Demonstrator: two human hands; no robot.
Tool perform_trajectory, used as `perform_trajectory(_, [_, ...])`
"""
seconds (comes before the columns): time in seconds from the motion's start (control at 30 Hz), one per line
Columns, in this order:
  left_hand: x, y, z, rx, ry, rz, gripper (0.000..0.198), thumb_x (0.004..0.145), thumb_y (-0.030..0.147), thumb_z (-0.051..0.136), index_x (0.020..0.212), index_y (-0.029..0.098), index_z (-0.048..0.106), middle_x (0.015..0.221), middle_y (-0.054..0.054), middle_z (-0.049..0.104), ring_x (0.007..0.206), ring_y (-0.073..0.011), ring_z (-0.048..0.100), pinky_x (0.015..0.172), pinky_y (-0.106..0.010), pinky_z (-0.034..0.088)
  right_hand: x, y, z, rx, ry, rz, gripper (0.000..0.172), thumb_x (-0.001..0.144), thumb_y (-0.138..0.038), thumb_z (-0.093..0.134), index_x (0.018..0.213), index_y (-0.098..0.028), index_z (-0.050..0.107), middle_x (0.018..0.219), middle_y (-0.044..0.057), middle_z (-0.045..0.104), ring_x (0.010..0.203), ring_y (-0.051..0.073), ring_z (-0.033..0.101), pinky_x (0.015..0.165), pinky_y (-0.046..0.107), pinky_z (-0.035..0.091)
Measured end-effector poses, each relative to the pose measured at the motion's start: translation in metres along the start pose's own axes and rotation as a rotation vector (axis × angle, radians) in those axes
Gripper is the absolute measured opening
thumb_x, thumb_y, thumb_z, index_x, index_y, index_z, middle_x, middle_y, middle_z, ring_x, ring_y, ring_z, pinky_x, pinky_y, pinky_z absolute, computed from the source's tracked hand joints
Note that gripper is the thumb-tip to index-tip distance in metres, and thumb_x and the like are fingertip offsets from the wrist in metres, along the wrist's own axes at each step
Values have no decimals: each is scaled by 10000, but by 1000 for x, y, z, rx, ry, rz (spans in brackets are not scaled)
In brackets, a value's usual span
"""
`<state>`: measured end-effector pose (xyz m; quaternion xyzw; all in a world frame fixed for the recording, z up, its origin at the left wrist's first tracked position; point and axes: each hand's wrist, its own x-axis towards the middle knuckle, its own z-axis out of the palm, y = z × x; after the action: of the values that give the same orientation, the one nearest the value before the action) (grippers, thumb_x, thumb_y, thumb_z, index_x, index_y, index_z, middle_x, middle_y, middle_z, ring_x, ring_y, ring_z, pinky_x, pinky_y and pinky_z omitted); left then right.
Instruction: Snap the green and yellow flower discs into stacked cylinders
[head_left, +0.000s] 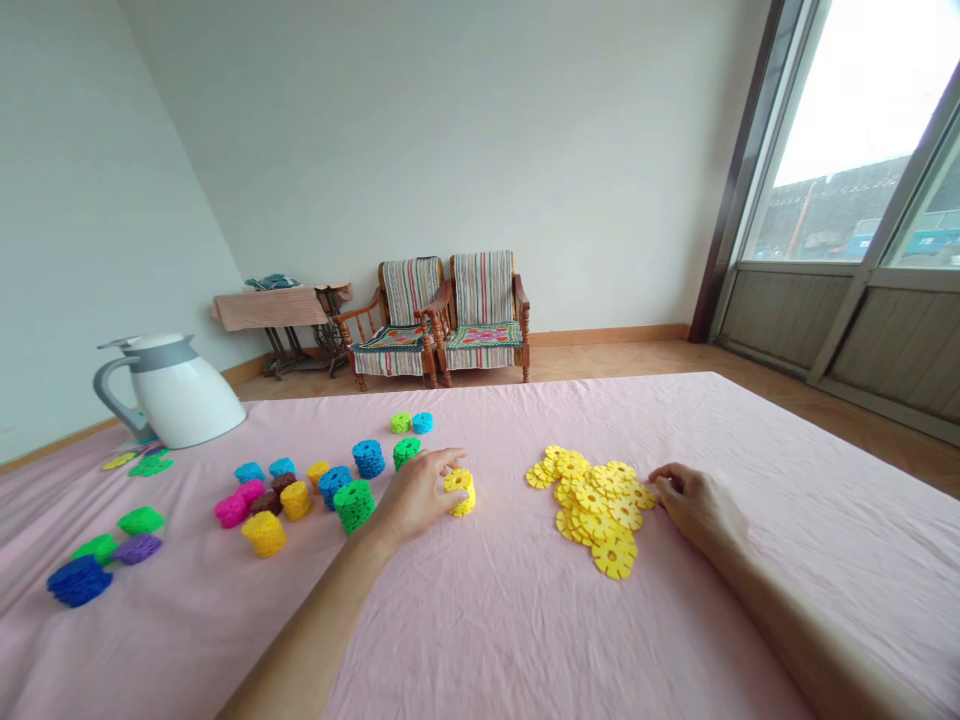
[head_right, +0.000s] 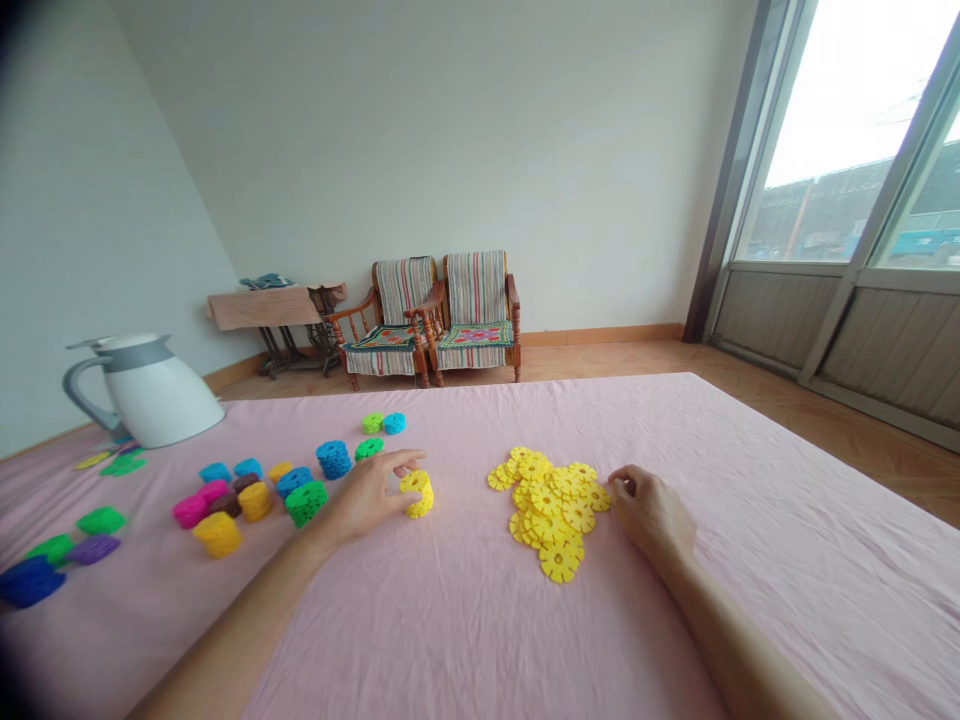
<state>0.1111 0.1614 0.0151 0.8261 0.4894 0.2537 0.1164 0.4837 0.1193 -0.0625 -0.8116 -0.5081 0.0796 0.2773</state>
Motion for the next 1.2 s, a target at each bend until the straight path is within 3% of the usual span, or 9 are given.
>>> perform_trajectory(0.17, [-1, 5, -3, 29, 58, 77, 465, 672, 203, 670, 1128, 216, 582, 1094, -41, 633, 1005, -213, 560, 900, -338, 413, -1, -1, -1, -8, -3, 13, 274, 759, -374, 423, 819, -286, 676, 678, 11, 655, 594, 163, 573, 474, 242, 301])
perform_trajectory(0.3, [-6, 34, 4, -10, 99, 188, 320, 761, 216, 616, 1079, 213, 586, 1061, -40, 624, 976, -186, 556, 881, -320, 421, -1, -2, -1, 1, -7, 14, 270, 757, -390, 435, 814, -283, 677, 687, 7, 658, 586, 157, 567, 474, 240, 297])
perform_trajectory(0.37, [-6, 51, 17, -30, 3, 244, 245, 793, 205, 582, 1037, 217, 603, 993, -33, 638, 913, -173, 569, 836, -299, 438, -1, -3, -2, 2, 0, 14, 271, 756, -389, 439, 814, -279, 680, 687, 9, 659, 575, 153, 562, 469, 240, 289])
perform_trajectory(0.47, [0, 68, 47, -12, -124, 312, 261, 773, 168, 593, 1028, 218, 614, 1013, -38, 631, 973, -186, 549, 865, -294, 425, -2, -3, -3, -3, -6, 9, 274, 761, -371, 430, 815, -275, 681, 667, 10, 653, 559, 150, 555, 468, 240, 287])
perform_trajectory(0.6, [24, 70, 83, 74, -116, 208, 237, 760, 181, 587, 994, 175, 624, 984, -77, 619, 974, -211, 535, 870, -310, 416, -3, -5, -5, -6, -12, 20, 274, 767, -370, 426, 821, -280, 680, 676, 5, 655, 570, 147, 562, 470, 234, 291])
perform_trajectory(0.7, [43, 67, 97, 100, -86, 132, 206, 776, 261, 576, 931, 139, 634, 944, -115, 608, 955, -249, 530, 843, -356, 419, -4, -7, -5, 1, 7, 18, 265, 770, -366, 437, 818, -274, 681, 686, 7, 662, 577, 141, 566, 464, 225, 282])
perform_trajectory(0.93, [62, 67, 103, 100, -82, 53, 227, 697, 265, 655, 894, 153, 648, 943, -91, 611, 943, -233, 546, 845, -339, 412, -4, -7, -6, -2, 6, 20, 261, 767, -356, 435, 826, -275, 676, 719, 6, 670, 598, 140, 572, 465, 222, 277])
perform_trajectory(1.2, [44, 64, 95, 79, -89, 74, 192, 644, 272, 671, 793, 163, 617, 846, -67, 601, 844, -223, 561, 764, -324, 430, -6, -9, -7, 2, 23, 9, 252, 770, -321, 437, 809, -265, 679, 674, 9, 662, 586, 137, 566, 468, 222, 271])
